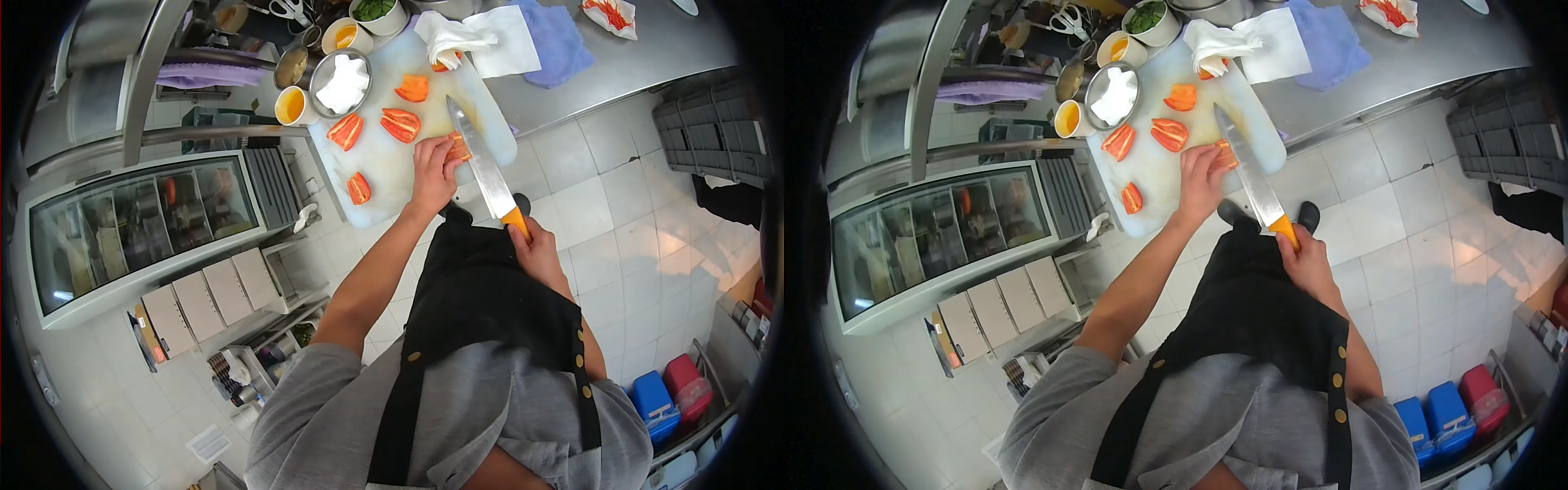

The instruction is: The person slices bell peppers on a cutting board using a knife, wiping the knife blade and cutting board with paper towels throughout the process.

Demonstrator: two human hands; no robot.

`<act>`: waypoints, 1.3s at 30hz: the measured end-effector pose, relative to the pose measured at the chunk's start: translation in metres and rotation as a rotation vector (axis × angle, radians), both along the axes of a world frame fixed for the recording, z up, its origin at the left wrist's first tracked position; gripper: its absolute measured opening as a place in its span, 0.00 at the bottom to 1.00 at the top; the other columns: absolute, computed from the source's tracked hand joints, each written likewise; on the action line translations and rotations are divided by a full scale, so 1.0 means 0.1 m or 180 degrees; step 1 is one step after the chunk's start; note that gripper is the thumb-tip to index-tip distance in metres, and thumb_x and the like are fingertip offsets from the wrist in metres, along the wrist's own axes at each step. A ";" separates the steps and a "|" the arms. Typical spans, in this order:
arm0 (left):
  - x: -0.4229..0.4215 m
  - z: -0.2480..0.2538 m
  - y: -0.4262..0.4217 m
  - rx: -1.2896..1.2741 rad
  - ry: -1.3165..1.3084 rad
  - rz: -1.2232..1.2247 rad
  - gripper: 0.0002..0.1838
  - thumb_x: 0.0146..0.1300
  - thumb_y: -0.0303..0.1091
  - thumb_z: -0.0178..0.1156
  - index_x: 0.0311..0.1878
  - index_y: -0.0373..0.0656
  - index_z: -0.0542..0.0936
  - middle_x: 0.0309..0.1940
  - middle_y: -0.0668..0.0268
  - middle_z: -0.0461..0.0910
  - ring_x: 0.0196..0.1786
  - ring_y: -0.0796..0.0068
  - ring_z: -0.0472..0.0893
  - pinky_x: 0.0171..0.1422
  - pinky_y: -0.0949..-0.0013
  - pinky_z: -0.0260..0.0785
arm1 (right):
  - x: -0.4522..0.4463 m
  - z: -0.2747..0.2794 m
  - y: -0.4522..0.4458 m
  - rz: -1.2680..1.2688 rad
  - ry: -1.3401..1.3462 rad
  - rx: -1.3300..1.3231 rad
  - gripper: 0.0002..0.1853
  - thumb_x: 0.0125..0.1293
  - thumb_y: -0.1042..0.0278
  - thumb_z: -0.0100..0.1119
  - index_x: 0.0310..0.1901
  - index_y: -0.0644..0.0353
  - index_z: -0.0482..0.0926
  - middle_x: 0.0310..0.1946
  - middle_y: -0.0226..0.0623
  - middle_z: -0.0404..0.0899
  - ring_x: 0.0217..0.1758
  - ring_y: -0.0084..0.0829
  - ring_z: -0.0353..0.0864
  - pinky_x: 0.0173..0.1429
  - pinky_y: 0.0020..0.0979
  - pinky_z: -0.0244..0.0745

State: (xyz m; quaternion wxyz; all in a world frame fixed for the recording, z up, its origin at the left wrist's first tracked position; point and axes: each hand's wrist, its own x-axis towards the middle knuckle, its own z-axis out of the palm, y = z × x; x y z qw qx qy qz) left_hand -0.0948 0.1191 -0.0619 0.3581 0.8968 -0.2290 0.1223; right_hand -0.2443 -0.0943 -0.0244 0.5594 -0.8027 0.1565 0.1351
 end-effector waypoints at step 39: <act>-0.05 0.06 0.11 -0.0128 0.0055 0.0205 0.20 0.55 0.20 0.66 0.53 0.37 0.79 0.49 0.54 0.74 0.53 0.51 0.73 0.60 0.57 0.69 | -0.19 -0.02 -0.06 0.0121 -0.0039 0.0008 0.16 0.70 0.61 0.63 0.49 0.66 0.80 0.27 0.57 0.82 0.32 0.55 0.85 0.35 0.40 0.78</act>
